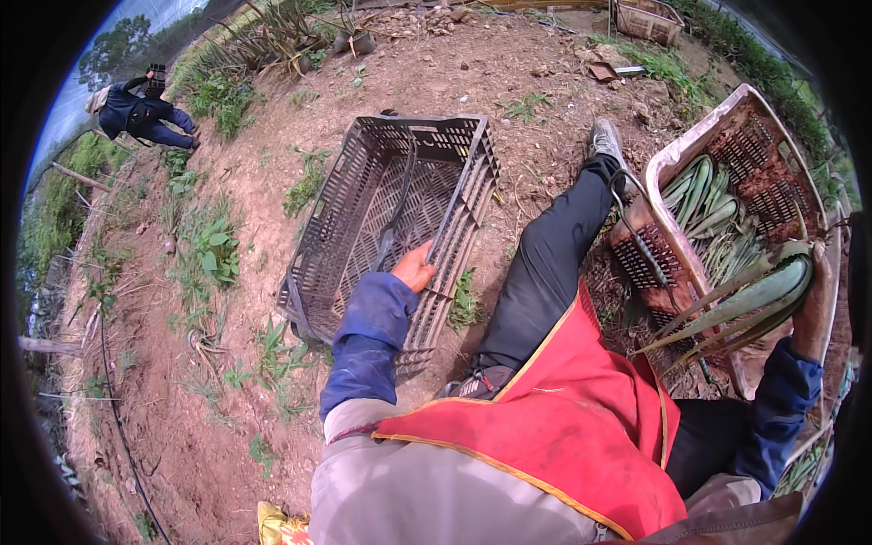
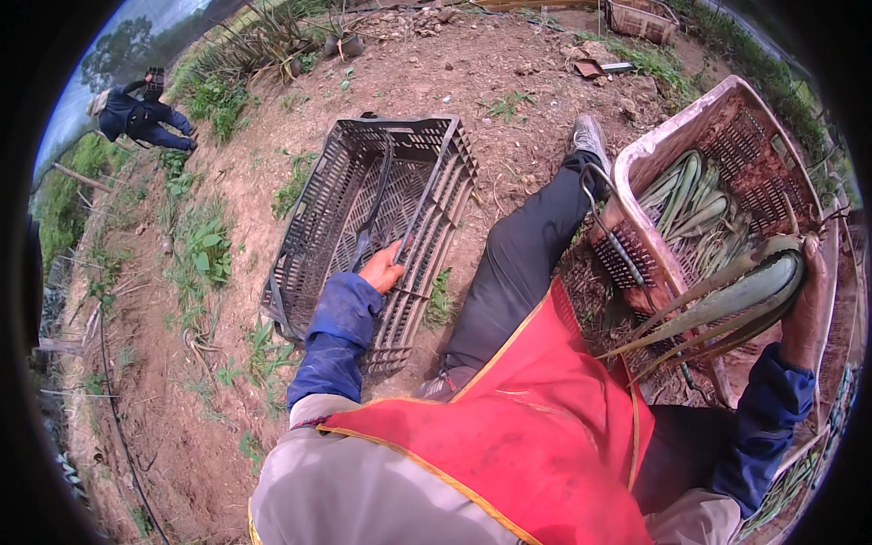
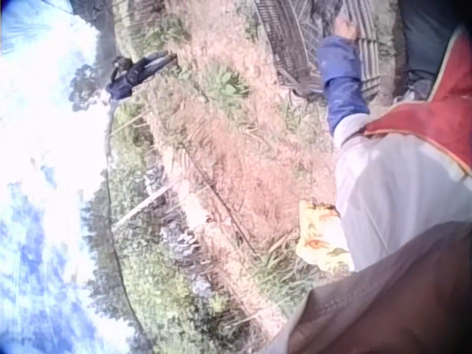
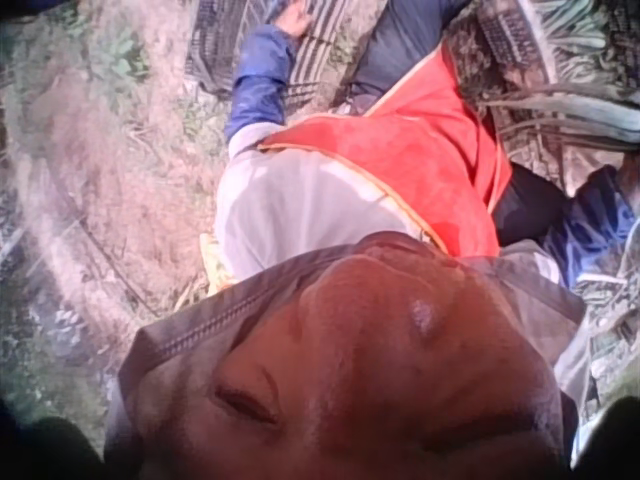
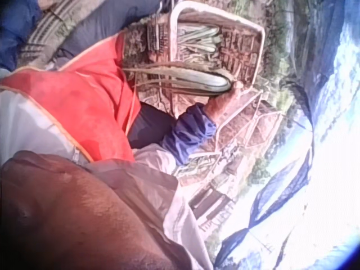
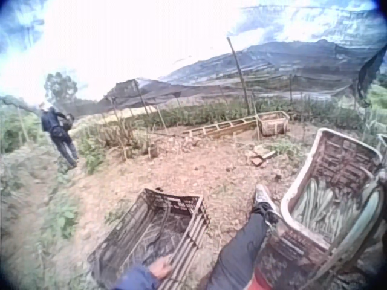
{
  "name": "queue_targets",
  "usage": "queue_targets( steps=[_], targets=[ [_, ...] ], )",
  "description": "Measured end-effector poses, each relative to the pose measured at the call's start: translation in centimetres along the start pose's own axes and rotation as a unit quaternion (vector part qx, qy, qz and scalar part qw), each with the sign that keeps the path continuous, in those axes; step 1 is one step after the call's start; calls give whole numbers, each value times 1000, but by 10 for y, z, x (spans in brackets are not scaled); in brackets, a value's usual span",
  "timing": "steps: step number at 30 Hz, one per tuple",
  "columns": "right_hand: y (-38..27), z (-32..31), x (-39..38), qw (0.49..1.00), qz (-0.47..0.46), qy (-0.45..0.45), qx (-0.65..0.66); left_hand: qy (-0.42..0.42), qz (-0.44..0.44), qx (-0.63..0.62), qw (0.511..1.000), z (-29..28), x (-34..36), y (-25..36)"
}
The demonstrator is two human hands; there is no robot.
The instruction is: The person sits on the ground and peels the outer layers off long green vegetables by hand, placing the peeled items into a black crate. The person repeatedly picks up vegetables from a white basket, removes the outer layers, and transfers the cleaned vegetables to the crate.
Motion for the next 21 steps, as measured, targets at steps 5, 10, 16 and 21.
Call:
queue_targets(
  steps=[5, 10, 16, 21],
  targets=[
    [8, -5, 13, 999, 8, 30, 42, -50, 117, 72, 989, 11, -32, 0],
    [11, -1, 12, 999, 16, 22, 23, -43, -98, 156, 982, 6, -32, 28],
    [-8, 41, -12, 998, 40, -1, 57, 33, 195, -96, 976, 58, 29, 136],
    [-9, 89, -4, 997, 29, -72, -16, -299, 161, -447, 828, 175, 47, 248]
  ],
)
Point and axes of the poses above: each hand's wrist, its own x-axis towards the middle knuckle, its own z-axis out of the palm, y = z × x, the point moved 3 cm from there along x, towards the middle knuckle, and after that the axes turned 13 degrees about -x, right-handed, at the moved point
